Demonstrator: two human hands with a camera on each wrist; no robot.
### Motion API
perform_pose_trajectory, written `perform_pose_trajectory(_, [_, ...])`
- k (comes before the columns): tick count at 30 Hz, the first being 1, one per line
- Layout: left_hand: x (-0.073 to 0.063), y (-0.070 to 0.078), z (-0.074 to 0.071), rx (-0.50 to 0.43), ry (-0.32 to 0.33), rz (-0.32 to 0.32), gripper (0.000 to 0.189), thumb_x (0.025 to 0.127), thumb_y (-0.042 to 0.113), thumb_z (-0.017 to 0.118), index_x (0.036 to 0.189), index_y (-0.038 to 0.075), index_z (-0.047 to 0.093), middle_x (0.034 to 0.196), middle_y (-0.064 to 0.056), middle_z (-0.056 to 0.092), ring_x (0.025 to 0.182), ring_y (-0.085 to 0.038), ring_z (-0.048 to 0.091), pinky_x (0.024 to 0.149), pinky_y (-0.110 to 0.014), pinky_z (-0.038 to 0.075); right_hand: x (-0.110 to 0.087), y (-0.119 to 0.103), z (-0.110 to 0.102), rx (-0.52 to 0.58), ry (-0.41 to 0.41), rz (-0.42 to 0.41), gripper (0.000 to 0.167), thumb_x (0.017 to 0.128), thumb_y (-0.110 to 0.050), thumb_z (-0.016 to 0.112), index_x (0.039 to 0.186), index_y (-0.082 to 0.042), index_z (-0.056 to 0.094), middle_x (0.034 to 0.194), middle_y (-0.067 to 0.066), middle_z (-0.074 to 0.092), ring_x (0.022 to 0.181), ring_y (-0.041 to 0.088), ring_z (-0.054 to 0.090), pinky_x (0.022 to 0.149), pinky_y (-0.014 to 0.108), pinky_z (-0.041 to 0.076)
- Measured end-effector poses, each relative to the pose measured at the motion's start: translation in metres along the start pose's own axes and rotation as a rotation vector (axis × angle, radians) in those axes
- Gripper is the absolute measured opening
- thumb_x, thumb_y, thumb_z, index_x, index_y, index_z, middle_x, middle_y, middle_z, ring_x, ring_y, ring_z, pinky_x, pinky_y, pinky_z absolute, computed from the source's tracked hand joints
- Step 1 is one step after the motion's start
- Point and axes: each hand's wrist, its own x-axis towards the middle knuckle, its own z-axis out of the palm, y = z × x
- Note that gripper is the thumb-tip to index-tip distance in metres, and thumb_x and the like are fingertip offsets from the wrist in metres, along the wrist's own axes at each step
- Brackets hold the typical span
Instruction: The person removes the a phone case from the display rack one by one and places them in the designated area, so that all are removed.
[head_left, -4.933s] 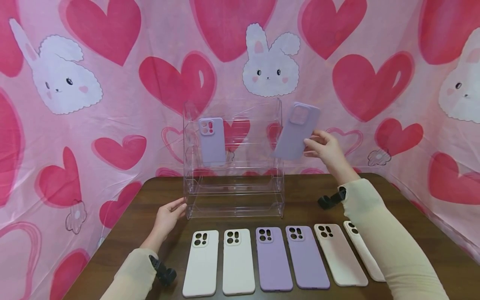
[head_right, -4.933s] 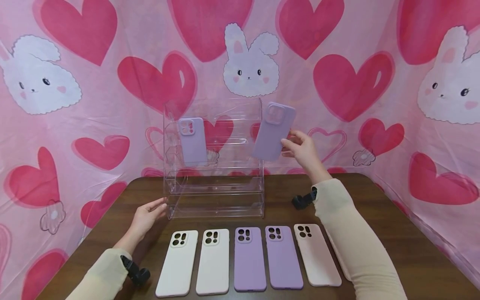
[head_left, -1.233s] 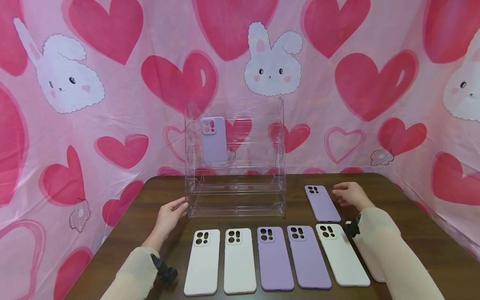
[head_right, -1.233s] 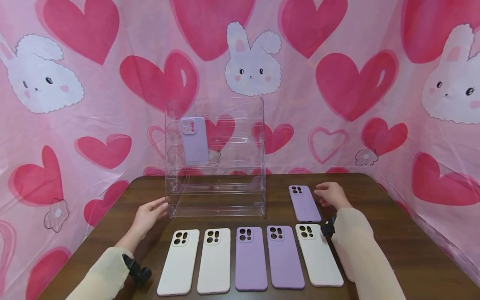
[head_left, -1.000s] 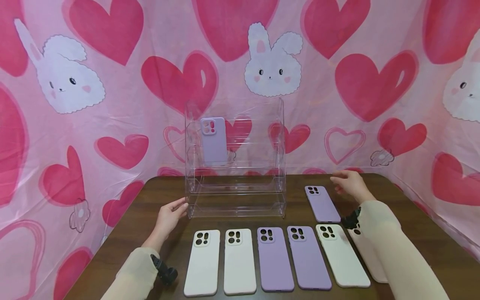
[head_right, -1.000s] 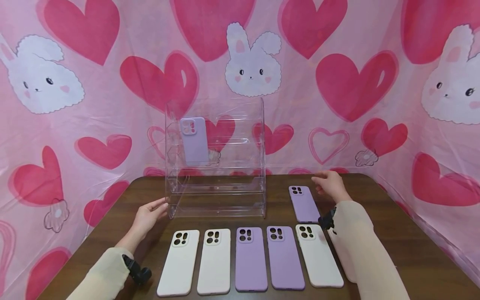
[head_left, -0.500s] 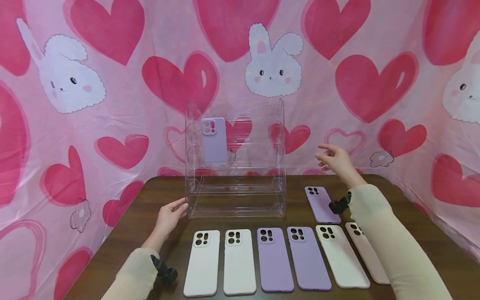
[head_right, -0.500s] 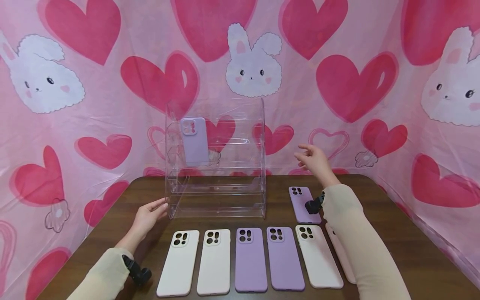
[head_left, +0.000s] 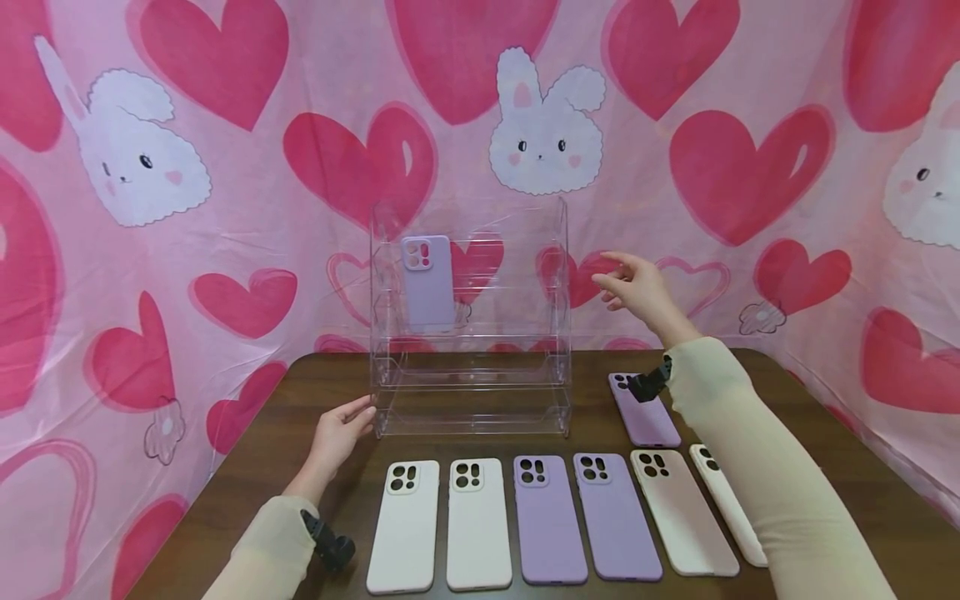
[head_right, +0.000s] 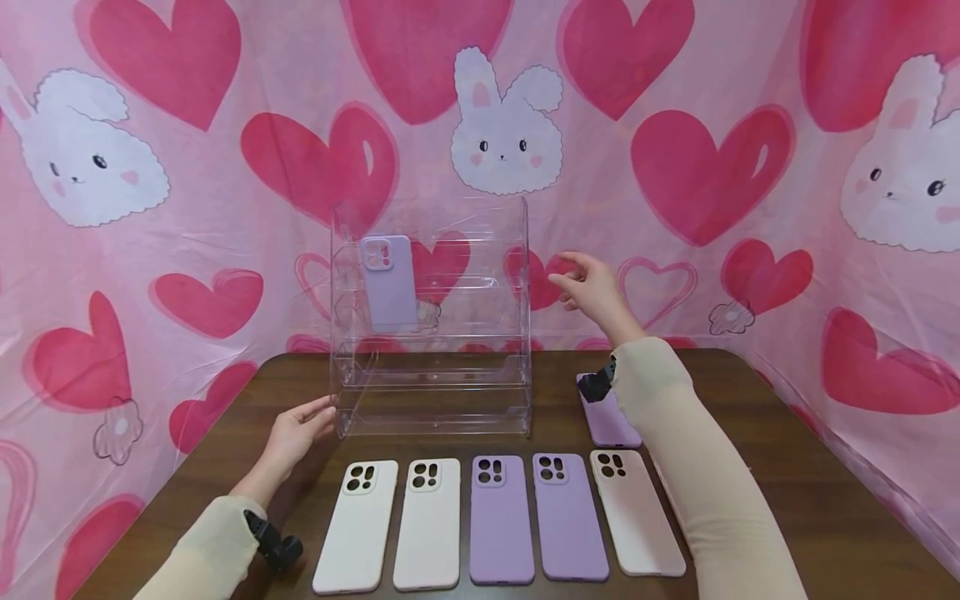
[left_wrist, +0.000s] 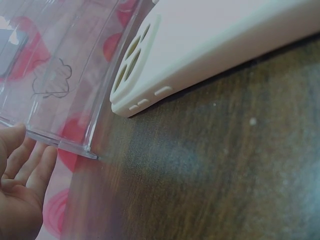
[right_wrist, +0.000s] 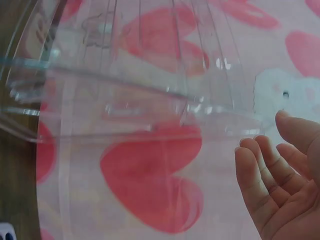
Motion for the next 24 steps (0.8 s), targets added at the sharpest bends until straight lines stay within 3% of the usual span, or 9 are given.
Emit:
perform_pose_trajectory(8, [0.001,-0.002,0.000,0.001,0.000,-0.003,0.037,0.093,0.007,0.054,0.126,-0.009,0.049,0.125,-0.025,0.050,0.108,-0.034,0.054,0.081,-0.028,0.053,0.011,-0.027,0.026,0.000,-0.033,-0.063,0.050,0.087,-0.018,0.065,0.132,-0.005,0.048,0.090,0.019,0.060,0.066,0.025,0.062,0.063,0.040,0.057])
perform_pose_trajectory(13, [0.001,-0.002,-0.001,-0.004,0.001,-0.001,0.037,0.093,0.007,0.054,0.126,-0.009,0.049,0.125,-0.025,0.050,0.108,-0.034,0.054,0.081,-0.028,0.053,0.018,-0.042,0.043,0.015,-0.061,-0.058,0.051,0.087,-0.021,0.065,0.134,-0.009,0.047,0.093,0.020,0.059,0.071,0.032,0.062,0.061,0.033,0.058])
perform_pose_trajectory(15, [0.000,-0.002,-0.001,-0.003,0.004,-0.001,0.038,0.093,0.007,0.054,0.126,-0.010,0.049,0.125,-0.025,0.050,0.108,-0.034,0.054,0.081,-0.027,0.053,0.021,-0.047,0.051,0.020,-0.072,-0.052,0.052,0.087,-0.021,0.065,0.134,-0.011,0.047,0.093,0.018,0.059,0.074,0.032,0.062,0.061,0.029,0.057])
perform_pose_trajectory(24, [0.000,-0.001,0.001,-0.009,0.006,0.000,0.037,0.093,0.006,0.054,0.126,-0.010,0.050,0.124,-0.025,0.051,0.108,-0.035,0.054,0.082,-0.028,0.052,0.027,-0.060,0.083,0.077,-0.154,-0.051,0.055,0.087,-0.019,0.066,0.137,-0.012,0.043,0.095,0.017,0.059,0.072,0.024,0.063,0.064,0.031,0.058])
